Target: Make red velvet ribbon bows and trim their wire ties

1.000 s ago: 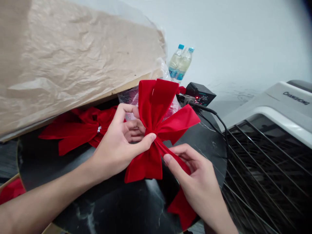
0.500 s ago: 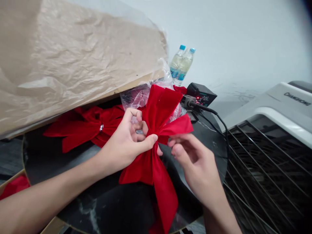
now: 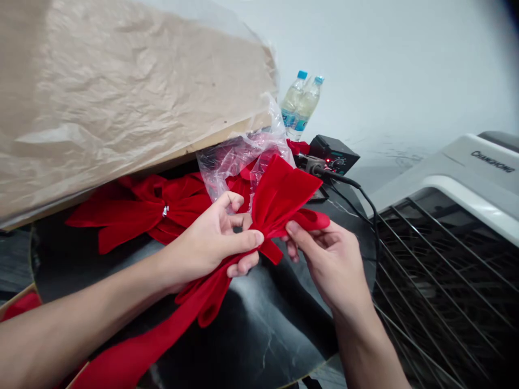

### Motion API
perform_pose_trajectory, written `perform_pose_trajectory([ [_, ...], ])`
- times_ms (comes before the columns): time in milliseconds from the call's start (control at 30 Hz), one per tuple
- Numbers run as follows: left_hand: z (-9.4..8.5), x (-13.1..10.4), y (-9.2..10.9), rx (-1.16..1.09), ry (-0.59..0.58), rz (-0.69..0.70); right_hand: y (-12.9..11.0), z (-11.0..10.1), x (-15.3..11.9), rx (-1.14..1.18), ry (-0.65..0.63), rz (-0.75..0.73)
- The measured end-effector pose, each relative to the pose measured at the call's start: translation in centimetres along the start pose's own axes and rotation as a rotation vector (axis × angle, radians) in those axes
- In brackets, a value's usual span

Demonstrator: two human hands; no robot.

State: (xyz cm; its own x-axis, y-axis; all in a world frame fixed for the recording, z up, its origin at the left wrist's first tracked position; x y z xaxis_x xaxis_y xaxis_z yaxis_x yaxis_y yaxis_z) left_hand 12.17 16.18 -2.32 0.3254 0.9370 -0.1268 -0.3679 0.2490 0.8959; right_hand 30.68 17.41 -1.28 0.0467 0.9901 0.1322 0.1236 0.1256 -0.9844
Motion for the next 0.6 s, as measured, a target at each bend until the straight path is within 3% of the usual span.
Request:
perform_pose_trajectory([
  [67, -0.3, 0.2, 0.2, -0.014, 0.021, -0.031, 0.0, -0.8, -0.8, -0.193, -0.167, 0.115],
  [133, -0.6, 0.4, 0.4, -0.043, 0.044, -0.070, -0.8, -2.1, -2.0, -0.423, -0.189, 0.034],
  [233, -0.5, 0.4, 0.3, -0.074, 0.045, -0.151, -3.7, -2.7, -3.8, -0.588, -0.065, -0.518],
  [300, -0.4, 0.3, 0.1, -0.095, 0.033, -0.186, -4.5, -1.5, -4.9, -0.629, -0.117, -0.827],
  [367, -0.2, 0.1, 0.0, -0.110, 0.008, -0.208, -4.3, -0.1, -5.1, -0.663, -0.201, -0.987],
  [600, -0.2, -0.2, -0.1, -0.125, -0.033, -0.266, -4.6, 0.9, -3.3, -0.696, -0.308, -1.074],
])
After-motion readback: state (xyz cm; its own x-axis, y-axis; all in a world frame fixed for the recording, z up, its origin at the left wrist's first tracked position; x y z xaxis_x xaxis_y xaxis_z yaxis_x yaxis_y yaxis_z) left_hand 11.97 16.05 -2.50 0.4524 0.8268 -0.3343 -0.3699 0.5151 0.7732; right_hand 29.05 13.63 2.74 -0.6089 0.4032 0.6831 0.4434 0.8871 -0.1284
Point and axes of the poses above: each hand's wrist, its own x-axis towards the middle knuckle, its own z-axis out of the palm, y = z × x, the point moved 5 cm from there along x, towards the middle knuckle, and after that the axes turned 9 degrees about y, right-handed, at the moved point
